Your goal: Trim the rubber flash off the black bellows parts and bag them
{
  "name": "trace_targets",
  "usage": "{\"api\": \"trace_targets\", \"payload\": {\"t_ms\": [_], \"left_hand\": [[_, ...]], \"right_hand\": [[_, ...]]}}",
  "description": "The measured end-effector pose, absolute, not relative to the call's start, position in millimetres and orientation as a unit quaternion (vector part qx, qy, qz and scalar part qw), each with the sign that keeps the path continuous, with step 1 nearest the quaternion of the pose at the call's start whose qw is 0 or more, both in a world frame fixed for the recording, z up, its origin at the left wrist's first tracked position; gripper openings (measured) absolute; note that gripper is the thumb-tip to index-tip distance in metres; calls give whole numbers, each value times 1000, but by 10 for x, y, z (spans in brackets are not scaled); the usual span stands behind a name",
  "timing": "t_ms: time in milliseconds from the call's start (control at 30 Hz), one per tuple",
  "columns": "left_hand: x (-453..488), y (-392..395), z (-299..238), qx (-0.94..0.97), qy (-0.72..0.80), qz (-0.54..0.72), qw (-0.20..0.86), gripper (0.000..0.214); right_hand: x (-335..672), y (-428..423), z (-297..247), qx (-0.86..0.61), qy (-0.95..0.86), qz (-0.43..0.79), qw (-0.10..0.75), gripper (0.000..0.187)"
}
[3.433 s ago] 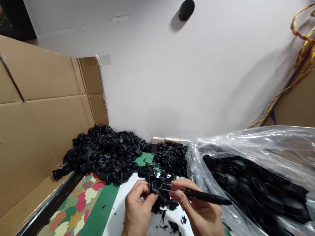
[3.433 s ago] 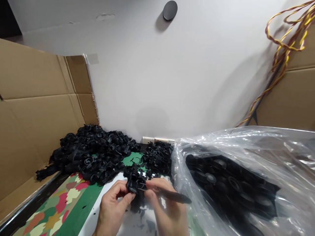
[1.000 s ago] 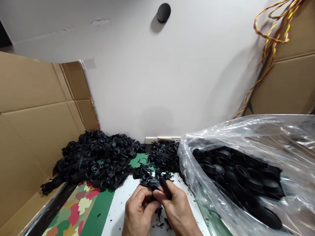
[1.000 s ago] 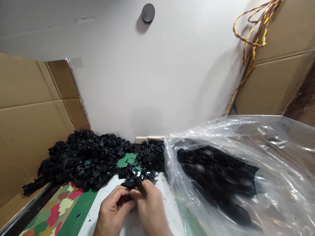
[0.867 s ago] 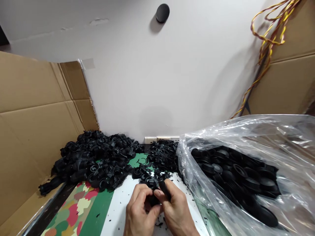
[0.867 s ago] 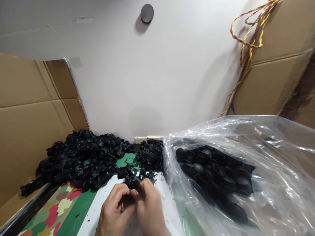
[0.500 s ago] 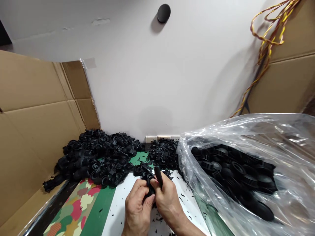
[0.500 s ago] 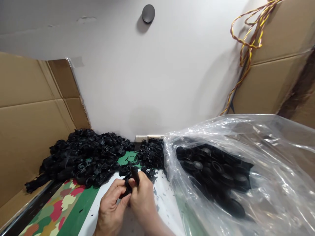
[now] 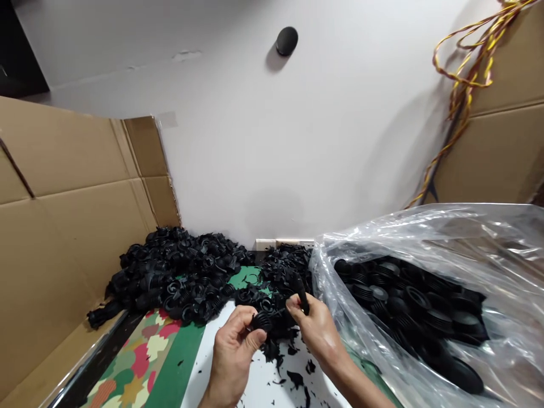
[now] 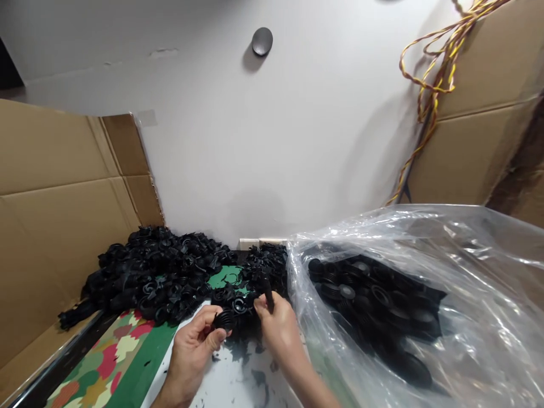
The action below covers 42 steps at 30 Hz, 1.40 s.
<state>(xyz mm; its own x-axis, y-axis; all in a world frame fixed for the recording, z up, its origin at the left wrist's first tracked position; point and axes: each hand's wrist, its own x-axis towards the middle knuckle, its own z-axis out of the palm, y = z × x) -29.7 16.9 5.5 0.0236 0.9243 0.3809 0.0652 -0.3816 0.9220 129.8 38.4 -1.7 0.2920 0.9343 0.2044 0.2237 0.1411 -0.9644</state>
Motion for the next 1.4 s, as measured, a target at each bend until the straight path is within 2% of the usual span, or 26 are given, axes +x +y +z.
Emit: {"api": "trace_targets", "payload": {"t_ms": [67,167,300,533,700,767,867,933,1067,1400], "left_hand": [[-314,174,22,606,416,575,359,15],[-316,162,-1,621,433,572,315,16],[-304,143,-26,662,438,549,262,16],[-320,110,-94,758,407,503,82,13],[-273,66,-65,779,409,476,-10,24],[-275,48,-46,778,409,478,5,25],[-304,32,-17,762,395,506,88,15],[-320,33,-2,736,393,531,151,9],[-316,58,-6,683,416,553,234,14],[-315,84,-51,638,434,564,294,7]], "right_hand": [[1325,329,-7,-565,-505,324,566,19],[1321,225,31,-540,-520,340,568,24],[1225,93,103,-487,-606,351,522,22],[1172,66,111,-501,-733,189,419,19],[1118,32,98,-521,-796,32,306,22],[1105,40,97,-516,-808,11,284,19],[1188,140,81,-572,-736,109,347,13],[1308,242,71,-632,-645,176,393,15],[1499,353,104,-632,-609,224,423,20],[1427,266,68,-573,-597,321,461,23]]}}
